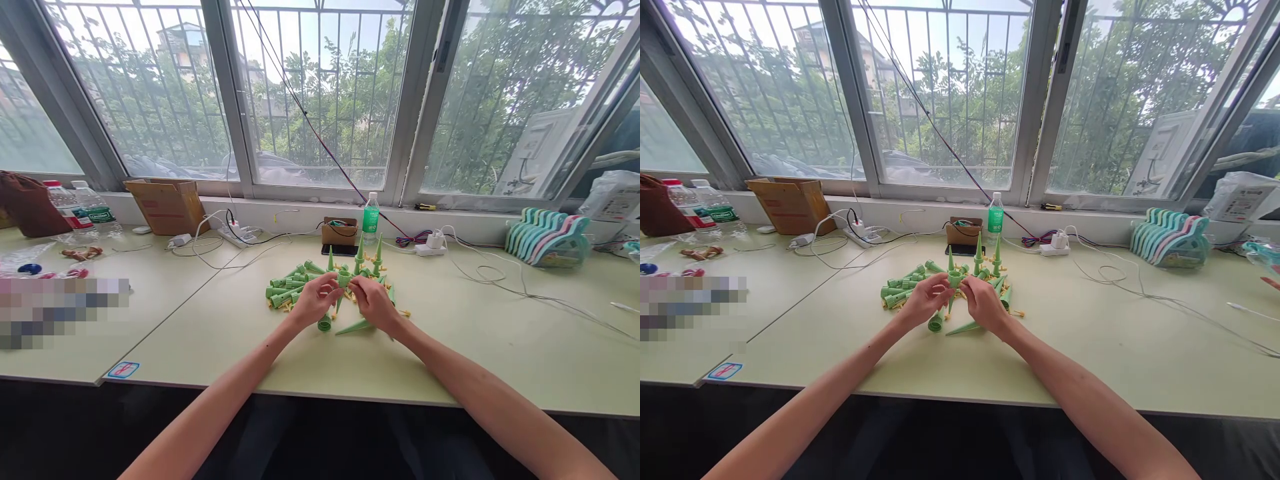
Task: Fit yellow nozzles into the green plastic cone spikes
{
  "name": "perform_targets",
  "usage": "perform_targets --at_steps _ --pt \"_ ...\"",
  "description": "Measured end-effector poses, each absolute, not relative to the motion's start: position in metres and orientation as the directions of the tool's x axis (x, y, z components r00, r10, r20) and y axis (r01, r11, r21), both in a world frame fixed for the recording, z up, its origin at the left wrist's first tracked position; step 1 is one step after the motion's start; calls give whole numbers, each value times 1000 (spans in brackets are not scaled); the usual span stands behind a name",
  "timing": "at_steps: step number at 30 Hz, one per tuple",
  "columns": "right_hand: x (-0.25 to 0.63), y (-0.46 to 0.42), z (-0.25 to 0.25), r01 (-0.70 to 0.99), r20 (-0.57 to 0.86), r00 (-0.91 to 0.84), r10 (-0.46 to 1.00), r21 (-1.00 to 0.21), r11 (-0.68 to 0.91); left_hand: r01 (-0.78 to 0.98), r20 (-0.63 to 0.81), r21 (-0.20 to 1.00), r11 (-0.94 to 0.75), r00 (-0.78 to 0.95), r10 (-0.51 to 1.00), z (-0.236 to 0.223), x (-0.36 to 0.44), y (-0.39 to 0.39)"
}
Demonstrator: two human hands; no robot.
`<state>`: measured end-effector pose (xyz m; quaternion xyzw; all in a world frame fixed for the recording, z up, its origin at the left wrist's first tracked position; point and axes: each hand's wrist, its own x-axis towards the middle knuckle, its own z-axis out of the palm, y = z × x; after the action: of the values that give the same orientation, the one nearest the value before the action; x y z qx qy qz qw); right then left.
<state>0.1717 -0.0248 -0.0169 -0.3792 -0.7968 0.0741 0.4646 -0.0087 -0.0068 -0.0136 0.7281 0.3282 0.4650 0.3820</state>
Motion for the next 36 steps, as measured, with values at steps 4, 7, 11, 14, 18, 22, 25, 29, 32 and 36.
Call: perform_targets --at_steps 4,7,11,14,18,22,25,29,32,36 --pt "173 -24 -17 543 673 -283 683 -475 693 163 437 840 -517 362 824 -16 -9 -5" --pt "173 -24 -17 545 674 -269 688 -482 686 191 442 825 -532 367 818 -15 -8 -7" --pt "172 -25 -16 550 684 -224 694 -499 669 211 439 821 -531 363 822 -13 -6 -10" --pt "171 -26 -15 551 691 -187 698 -515 657 203 443 819 -536 369 817 -11 -6 -10" --pt "169 -28 -13 552 699 -151 699 -527 646 184 446 835 -519 326 833 -12 -7 -7" --pt "169 -30 -12 540 699 -135 703 -543 644 130 392 882 -452 327 860 -14 -8 -4" --pt "169 -30 -12 505 676 -141 723 -579 640 83 342 917 -390 340 876 -13 -8 -4" --pt "168 -32 -12 485 670 -171 723 -581 654 47 297 941 -335 361 884 -12 -8 -6" --pt "167 -34 -10 485 679 -204 706 -556 675 51 270 949 -311 381 885 -11 -8 -7" --pt "166 -37 -9 462 673 -225 705 -563 685 85 227 957 -278 382 896 -8 -8 -10"
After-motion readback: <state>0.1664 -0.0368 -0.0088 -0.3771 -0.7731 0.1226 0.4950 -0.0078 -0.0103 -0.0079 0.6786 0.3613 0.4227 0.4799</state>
